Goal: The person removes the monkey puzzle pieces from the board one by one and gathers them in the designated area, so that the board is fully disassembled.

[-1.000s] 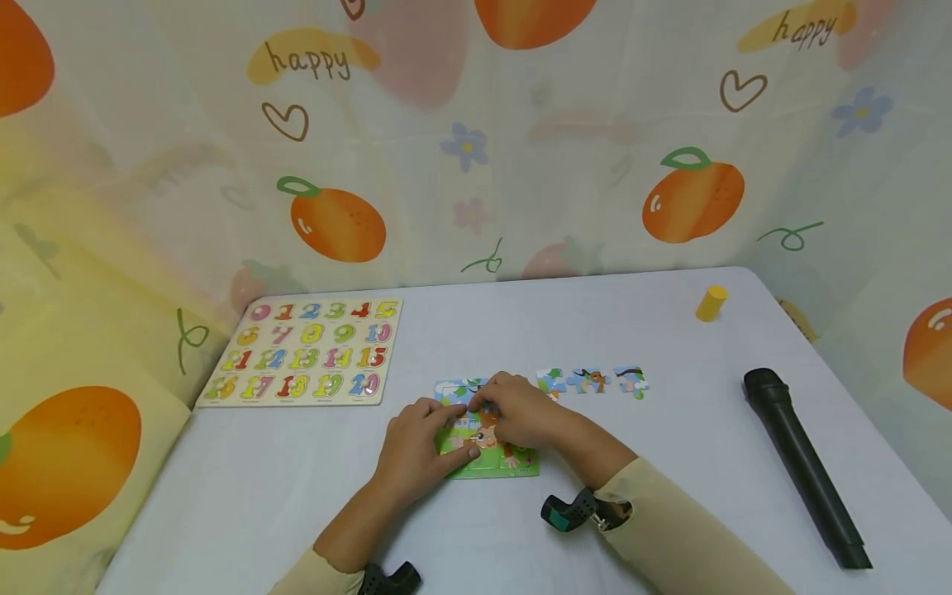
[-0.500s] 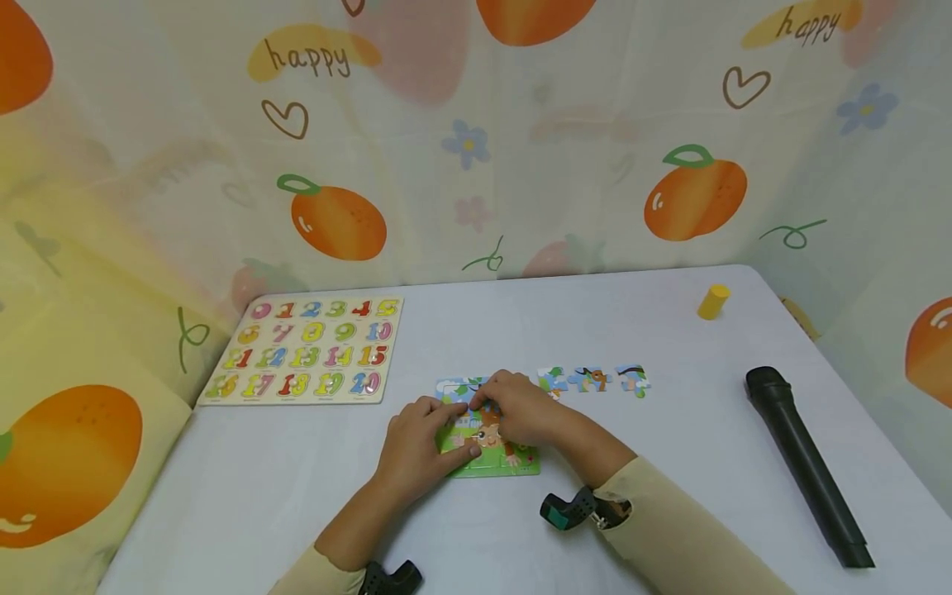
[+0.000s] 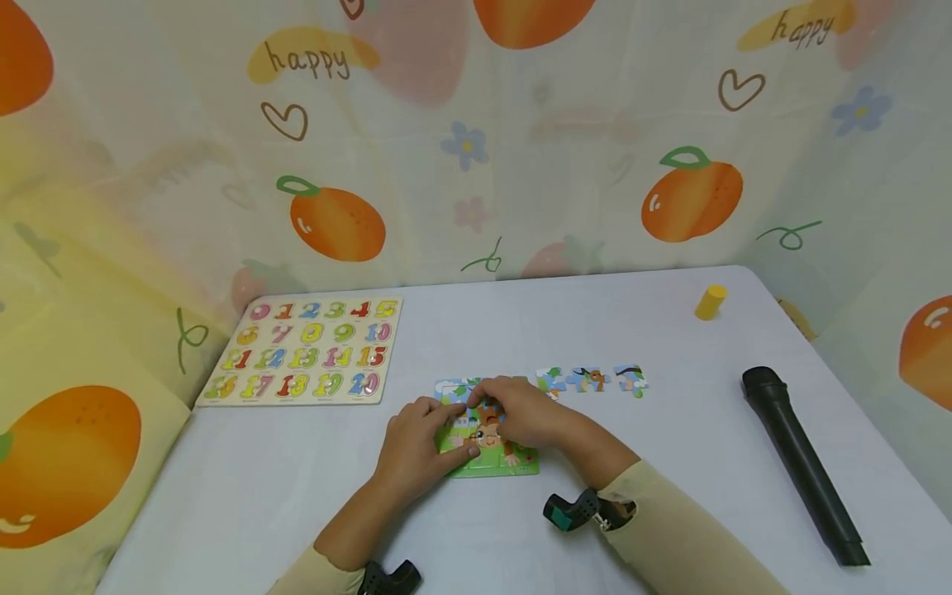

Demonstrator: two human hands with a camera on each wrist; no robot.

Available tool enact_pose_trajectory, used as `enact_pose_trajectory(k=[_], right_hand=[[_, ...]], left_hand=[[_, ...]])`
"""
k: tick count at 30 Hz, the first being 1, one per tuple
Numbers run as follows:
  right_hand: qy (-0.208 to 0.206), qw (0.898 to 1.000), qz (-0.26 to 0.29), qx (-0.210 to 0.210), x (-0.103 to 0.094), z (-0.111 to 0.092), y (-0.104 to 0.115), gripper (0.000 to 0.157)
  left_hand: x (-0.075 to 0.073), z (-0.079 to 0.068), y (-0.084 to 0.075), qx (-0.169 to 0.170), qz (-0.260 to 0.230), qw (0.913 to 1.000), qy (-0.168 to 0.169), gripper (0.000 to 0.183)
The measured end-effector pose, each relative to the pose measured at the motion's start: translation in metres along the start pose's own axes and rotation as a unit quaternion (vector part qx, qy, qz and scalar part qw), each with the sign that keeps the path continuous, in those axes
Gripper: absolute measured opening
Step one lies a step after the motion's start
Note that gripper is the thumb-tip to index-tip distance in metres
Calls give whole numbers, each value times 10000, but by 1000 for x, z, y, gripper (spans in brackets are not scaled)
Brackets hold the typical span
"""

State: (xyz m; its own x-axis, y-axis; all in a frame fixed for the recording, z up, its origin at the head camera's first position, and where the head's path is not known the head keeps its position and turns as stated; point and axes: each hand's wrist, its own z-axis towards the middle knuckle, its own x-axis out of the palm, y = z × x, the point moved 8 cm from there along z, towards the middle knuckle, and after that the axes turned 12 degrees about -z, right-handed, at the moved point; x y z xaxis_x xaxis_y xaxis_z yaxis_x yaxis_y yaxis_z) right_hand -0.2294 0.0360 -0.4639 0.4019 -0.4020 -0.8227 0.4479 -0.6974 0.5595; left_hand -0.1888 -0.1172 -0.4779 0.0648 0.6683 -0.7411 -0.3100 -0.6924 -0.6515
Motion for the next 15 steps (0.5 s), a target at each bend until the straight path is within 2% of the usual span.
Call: enact_pose_trajectory(k=[4,15], right_hand=[[21,9994,328,-101,0,-1,-1,45],[-336,9965,681,356,1,-4,-6,33]], left_hand=[[0,0,1,19,-24,10000,-1,63],[1,-1,1,90,44,9999,-3,63]])
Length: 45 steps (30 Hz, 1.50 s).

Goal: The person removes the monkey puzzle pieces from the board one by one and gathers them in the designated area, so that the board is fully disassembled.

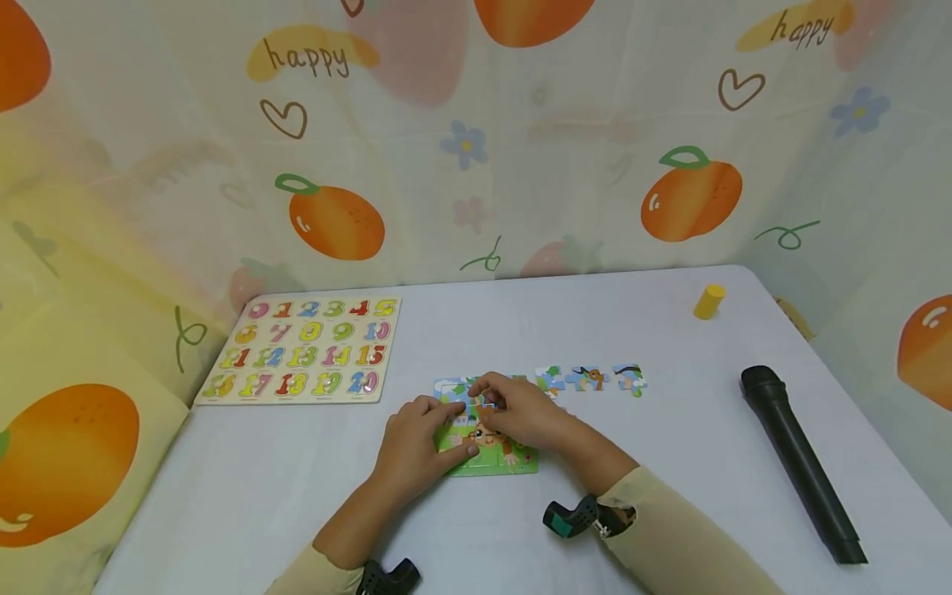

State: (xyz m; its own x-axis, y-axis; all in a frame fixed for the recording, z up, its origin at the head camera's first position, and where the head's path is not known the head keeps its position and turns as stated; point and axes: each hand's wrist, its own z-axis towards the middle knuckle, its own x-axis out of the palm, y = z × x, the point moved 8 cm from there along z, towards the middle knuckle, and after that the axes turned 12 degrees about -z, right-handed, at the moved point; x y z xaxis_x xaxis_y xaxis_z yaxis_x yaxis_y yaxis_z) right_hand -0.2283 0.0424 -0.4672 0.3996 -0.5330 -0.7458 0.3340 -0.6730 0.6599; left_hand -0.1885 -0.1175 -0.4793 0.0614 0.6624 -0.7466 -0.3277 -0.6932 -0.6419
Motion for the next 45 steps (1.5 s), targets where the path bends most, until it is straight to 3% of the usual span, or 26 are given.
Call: enact_pose_trajectory(k=[6,14,18,28,45], right_hand=[[-211,9996,209,39,-2,-1,0,24],[-199,9931,1142,196,-6,-3,-7,27],[-259,9909,1302,232,-13,-5,-10,29],[-438,9896,1328,329,-24,-16,-16,30],[-631,9879,1342,450,-55,-55,-47,30]], left_hand=[[0,0,1,-38,22,10000,19,62],[0,0,0,-71,-21,10000,41,61],[0,0,0,-56,-5,10000,38,61],[-1,0,-1,76,3,9999,-70,60],[0,-1,1,-30,26,10000,-17,60]])
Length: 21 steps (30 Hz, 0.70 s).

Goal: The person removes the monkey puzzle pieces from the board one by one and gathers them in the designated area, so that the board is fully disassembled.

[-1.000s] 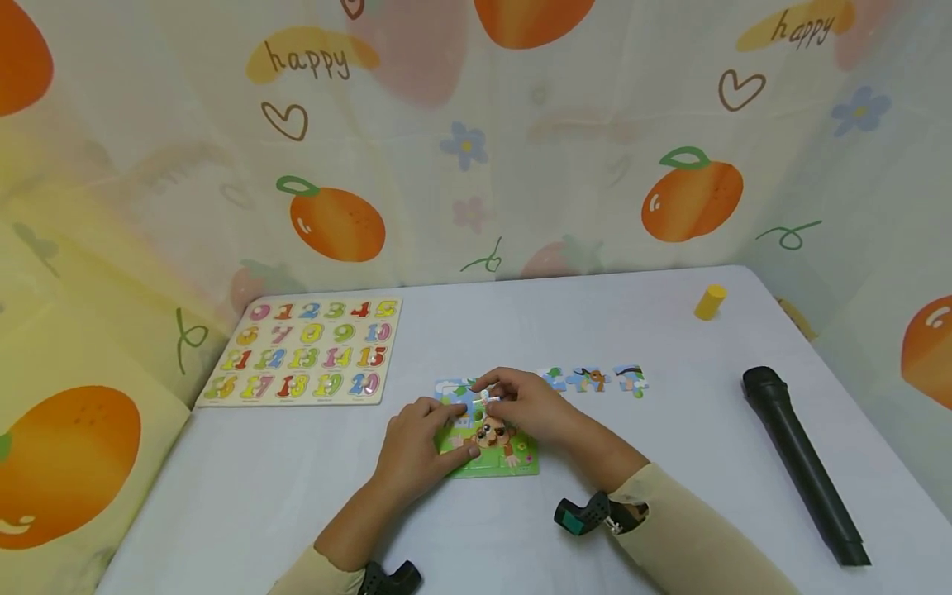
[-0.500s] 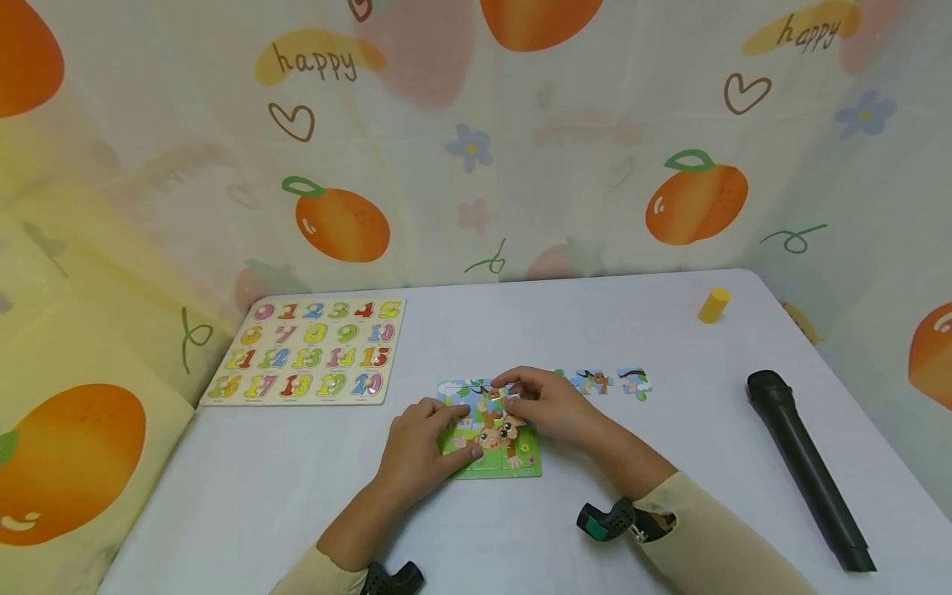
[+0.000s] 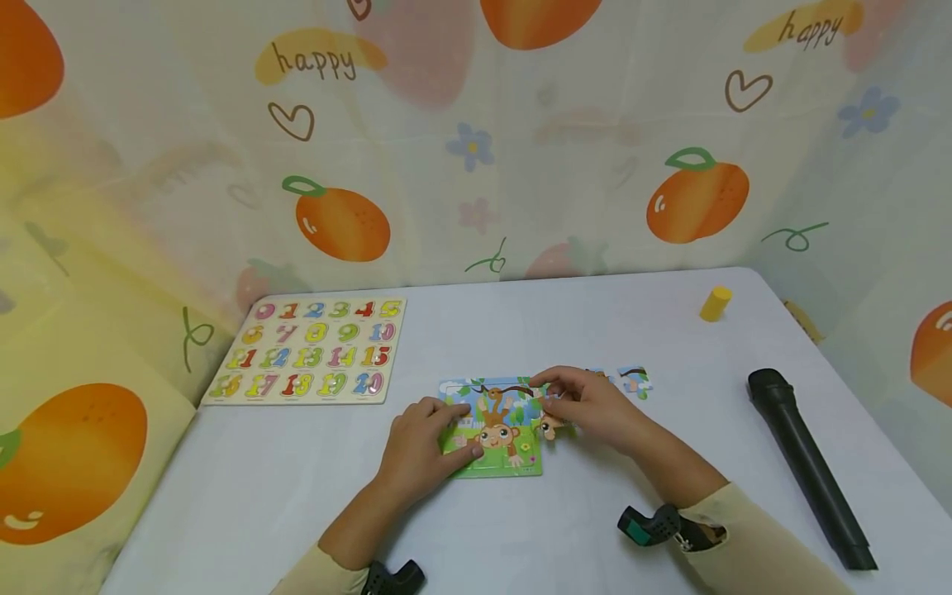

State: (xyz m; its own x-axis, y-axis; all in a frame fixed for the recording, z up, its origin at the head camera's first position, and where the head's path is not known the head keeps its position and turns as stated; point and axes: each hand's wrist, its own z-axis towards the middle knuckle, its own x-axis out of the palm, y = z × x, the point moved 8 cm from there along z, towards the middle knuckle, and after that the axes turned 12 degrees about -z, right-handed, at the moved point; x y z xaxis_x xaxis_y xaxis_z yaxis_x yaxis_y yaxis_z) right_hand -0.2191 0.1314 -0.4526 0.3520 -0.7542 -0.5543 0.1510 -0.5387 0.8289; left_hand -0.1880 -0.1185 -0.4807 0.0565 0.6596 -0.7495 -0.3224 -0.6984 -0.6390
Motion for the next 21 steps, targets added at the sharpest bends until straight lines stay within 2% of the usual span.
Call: enact_pose_trajectory(k=[7,13,21], right_hand=[[-99,9999,-115,12,-17,-11,-9,33],[-17,9999,-143,55,-31,-22,-24,32],[-257,9945,-902,471,-47,-33,-44,29]], left_hand=[[0,1,0,37,13,10000,-16,60],[0,2,0,55,25,10000,-10,60],[-1,2,-1,-13,71,10000,9,61]])
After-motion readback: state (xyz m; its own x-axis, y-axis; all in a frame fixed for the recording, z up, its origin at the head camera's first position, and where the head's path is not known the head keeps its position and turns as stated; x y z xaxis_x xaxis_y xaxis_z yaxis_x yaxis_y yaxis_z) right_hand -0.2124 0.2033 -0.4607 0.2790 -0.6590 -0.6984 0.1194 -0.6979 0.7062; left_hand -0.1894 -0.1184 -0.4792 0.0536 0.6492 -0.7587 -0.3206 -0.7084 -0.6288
